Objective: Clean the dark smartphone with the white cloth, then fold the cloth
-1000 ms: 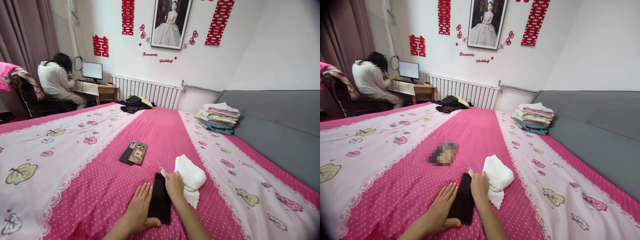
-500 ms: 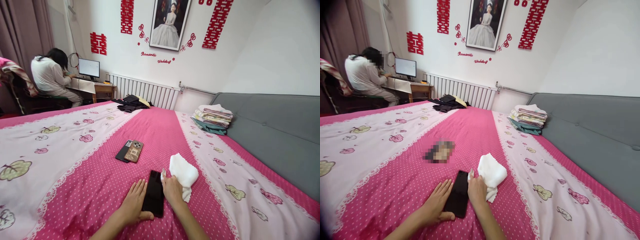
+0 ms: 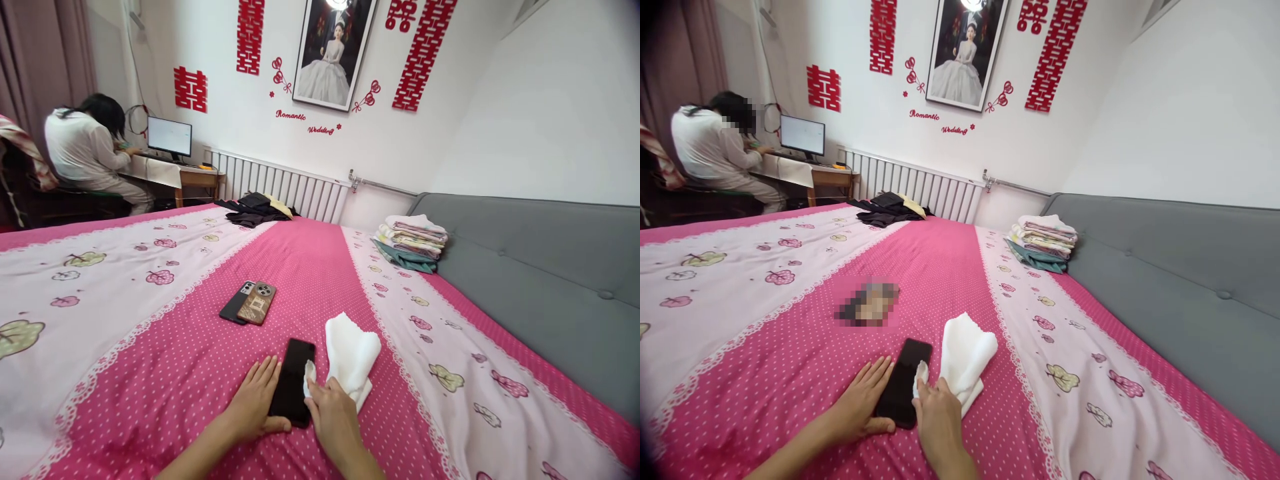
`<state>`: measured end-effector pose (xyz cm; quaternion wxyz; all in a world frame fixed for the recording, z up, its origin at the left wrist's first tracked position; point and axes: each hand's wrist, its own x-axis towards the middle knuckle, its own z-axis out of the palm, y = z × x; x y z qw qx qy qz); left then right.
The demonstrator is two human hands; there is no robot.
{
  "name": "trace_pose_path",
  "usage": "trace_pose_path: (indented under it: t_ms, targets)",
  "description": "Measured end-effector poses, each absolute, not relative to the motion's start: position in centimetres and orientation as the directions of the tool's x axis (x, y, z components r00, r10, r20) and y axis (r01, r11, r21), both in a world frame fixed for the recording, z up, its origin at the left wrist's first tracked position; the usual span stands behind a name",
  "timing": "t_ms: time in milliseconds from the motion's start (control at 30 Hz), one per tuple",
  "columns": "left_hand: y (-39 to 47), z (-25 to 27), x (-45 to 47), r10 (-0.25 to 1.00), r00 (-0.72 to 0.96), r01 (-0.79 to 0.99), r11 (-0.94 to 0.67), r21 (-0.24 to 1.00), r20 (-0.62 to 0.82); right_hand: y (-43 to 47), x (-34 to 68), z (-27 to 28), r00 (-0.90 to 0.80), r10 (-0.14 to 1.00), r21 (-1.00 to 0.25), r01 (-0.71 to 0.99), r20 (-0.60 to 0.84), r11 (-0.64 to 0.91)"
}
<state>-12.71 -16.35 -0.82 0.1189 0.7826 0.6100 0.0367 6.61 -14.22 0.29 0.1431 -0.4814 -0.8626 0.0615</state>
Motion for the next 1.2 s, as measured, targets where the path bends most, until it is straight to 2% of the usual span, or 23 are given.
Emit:
trace_pose_path:
  t_ms: [433,633,733,967,1200]
  targets:
    - [-16.0,-1.5,-13.1,0.969,0.236,0.944,-0.212,0.253,-0.069,-16.4,7.3,-0.5,-0.56,0.802,-0.309,0.74,0.208,0.597]
    - [-16.0,-1.2,-12.8,0.971,0.219,0.948,-0.19,0.254,-0.093,-16.1,6.8,-2.2,-0.65,0.673,-0.269,0.618,0.353,0.739]
    - [-16.0,-1.0,-12.7,0.968,0.233,0.946,-0.202,0.253,-0.097,-16.1,6.4,-2.4,-0.692,0.614,-0.247,0.564,0.379,0.788]
    - [-16.4,-0.5,-12.9,0.962,0.26,0.922,-0.222,0.318,-0.08,-16.5,5.8,-1.3,-0.647,0.689,-0.349,0.594,0.328,0.724]
    - [-16.5,-0.4,-14.4,0.942,0.33,0.852,-0.269,0.45,-0.061,-16.5,4.3,0.5,-0.676,0.67,-0.375,0.561,0.308,0.738]
